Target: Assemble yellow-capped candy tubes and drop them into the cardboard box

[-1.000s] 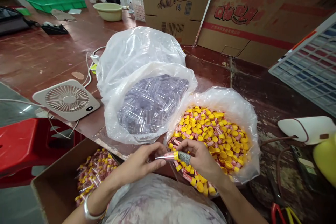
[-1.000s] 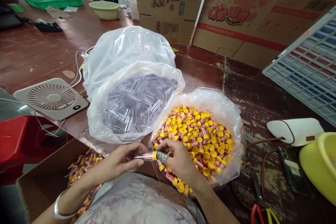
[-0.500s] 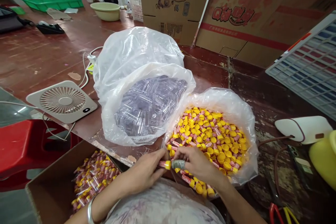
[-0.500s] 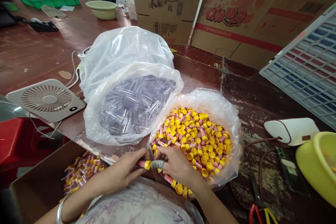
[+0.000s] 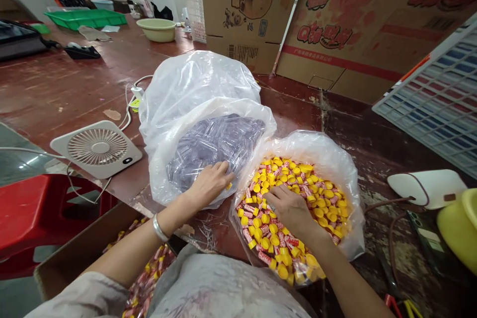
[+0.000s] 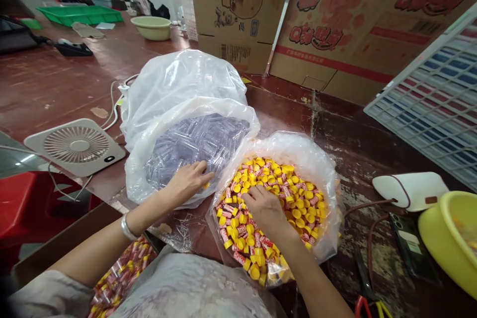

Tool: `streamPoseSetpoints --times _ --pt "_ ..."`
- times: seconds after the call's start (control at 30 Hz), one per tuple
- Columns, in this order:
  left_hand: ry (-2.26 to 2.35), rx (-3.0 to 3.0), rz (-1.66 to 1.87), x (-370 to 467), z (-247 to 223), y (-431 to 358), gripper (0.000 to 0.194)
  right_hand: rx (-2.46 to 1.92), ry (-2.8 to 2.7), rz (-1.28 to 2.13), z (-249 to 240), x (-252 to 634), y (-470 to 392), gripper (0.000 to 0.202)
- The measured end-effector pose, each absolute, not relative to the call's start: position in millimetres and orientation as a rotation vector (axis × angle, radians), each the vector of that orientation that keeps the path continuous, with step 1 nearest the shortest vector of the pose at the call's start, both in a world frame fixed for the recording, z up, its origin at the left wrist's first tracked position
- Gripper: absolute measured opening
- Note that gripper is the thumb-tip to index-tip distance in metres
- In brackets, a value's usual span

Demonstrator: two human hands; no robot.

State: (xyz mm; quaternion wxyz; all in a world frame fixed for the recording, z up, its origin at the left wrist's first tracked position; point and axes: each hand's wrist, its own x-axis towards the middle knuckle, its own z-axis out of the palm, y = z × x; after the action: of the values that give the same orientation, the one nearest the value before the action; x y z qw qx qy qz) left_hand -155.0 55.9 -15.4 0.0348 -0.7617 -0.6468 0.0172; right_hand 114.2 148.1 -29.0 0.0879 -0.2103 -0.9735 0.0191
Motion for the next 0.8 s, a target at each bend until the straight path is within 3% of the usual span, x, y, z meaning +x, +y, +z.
streamPoseSetpoints --times 0.1,0.3,0.5,0.8 --pt "-2.046 -2.287 -0.077 -160 -17 57 0.026 -0.741 -2.575 0.449 -22 119 145 0.037" --pt "-2.11 -2.55 -0.81 -153 -6 21 0.03 -0.909 -2.049 1.207 -3 108 122 0.013" --pt "-2.199 -2.706 -1.051 -122 2 -5 0.027 -0.896 -2.077 1.563 -2 90 108 0.013" --pt "-2.086 -2.638 -1.296 -99 -27 -16 0.026 -0.989 -2.1 1.843 -19 92 107 0.024"
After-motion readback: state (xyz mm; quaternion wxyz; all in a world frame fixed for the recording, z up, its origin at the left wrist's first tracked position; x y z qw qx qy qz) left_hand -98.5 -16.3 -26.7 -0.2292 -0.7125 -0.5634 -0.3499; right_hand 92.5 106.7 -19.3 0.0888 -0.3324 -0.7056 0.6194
